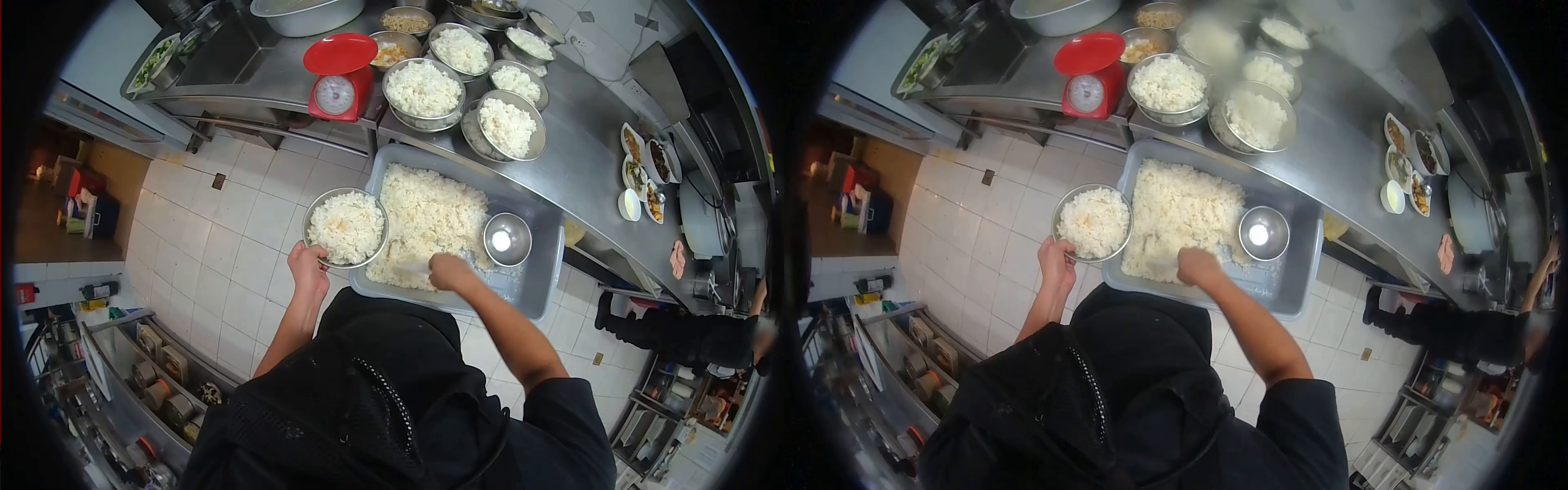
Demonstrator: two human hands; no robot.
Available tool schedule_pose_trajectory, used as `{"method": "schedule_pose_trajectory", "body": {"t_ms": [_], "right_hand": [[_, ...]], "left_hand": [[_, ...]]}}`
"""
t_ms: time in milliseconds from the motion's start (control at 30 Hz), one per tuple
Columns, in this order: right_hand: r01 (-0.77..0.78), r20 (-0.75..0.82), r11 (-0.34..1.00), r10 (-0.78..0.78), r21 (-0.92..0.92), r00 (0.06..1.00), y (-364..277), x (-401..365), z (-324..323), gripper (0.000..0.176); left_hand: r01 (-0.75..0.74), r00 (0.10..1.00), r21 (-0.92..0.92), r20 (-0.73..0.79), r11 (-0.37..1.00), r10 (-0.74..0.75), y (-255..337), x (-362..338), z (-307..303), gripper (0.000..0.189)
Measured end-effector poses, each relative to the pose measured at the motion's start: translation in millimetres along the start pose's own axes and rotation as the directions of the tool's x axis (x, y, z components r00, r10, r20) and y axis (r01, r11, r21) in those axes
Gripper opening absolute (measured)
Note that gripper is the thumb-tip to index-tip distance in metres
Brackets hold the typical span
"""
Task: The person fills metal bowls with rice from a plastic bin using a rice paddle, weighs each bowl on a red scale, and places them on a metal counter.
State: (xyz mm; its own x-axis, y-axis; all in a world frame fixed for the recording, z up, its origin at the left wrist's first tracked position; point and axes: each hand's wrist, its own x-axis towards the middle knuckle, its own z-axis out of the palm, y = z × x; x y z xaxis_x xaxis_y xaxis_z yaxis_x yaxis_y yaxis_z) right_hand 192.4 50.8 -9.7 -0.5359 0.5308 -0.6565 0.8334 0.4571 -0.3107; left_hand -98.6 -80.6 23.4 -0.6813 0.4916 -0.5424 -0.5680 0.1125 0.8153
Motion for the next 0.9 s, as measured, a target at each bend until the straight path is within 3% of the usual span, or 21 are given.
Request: {"method": "schedule_pose_trajectory", "body": {"t_ms": [100,167,300,600,800,900], "right_hand": [[0.030,-0.063,0.998,-0.033,-0.048,0.997,-15.0,-2.7,-63.8,0.025],[0.012,-0.113,1.000,-0.010,0.018,0.994,-27.2,19.5,-64.9,0.024],[0.013,-0.245,0.991,0.021,0.134,0.969,-43.1,72.6,36.9,0.025],[-0.014,-0.080,0.996,0.021,0.089,0.997,-6.2,-11.8,62.9,0.026],[0.032,-0.135,0.995,-0.019,0.095,0.991,-14.1,-11.2,-40.5,0.021],[0.001,-0.137,0.997,0.010,0.081,0.990,-46.2,30.6,-23.4,0.021]], "left_hand": [[0.006,1.000,-0.014,0.025,1.000,-0.006,5.1,-3.2,-0.1,0.021],[0.014,0.999,-0.035,0.034,0.999,-0.012,5.4,-4.1,-0.2,0.021],[0.025,1.000,-0.044,0.020,0.999,-0.024,4.5,-3.6,0.7,0.021],[0.019,1.000,-0.054,0.023,0.998,-0.018,5.6,-5.3,5.0,0.020],[0.026,0.999,-0.025,0.036,0.999,-0.025,9.8,-3.2,5.6,0.019],[0.022,0.999,-0.053,0.045,0.998,-0.020,6.5,-1.0,7.9,0.019]]}}
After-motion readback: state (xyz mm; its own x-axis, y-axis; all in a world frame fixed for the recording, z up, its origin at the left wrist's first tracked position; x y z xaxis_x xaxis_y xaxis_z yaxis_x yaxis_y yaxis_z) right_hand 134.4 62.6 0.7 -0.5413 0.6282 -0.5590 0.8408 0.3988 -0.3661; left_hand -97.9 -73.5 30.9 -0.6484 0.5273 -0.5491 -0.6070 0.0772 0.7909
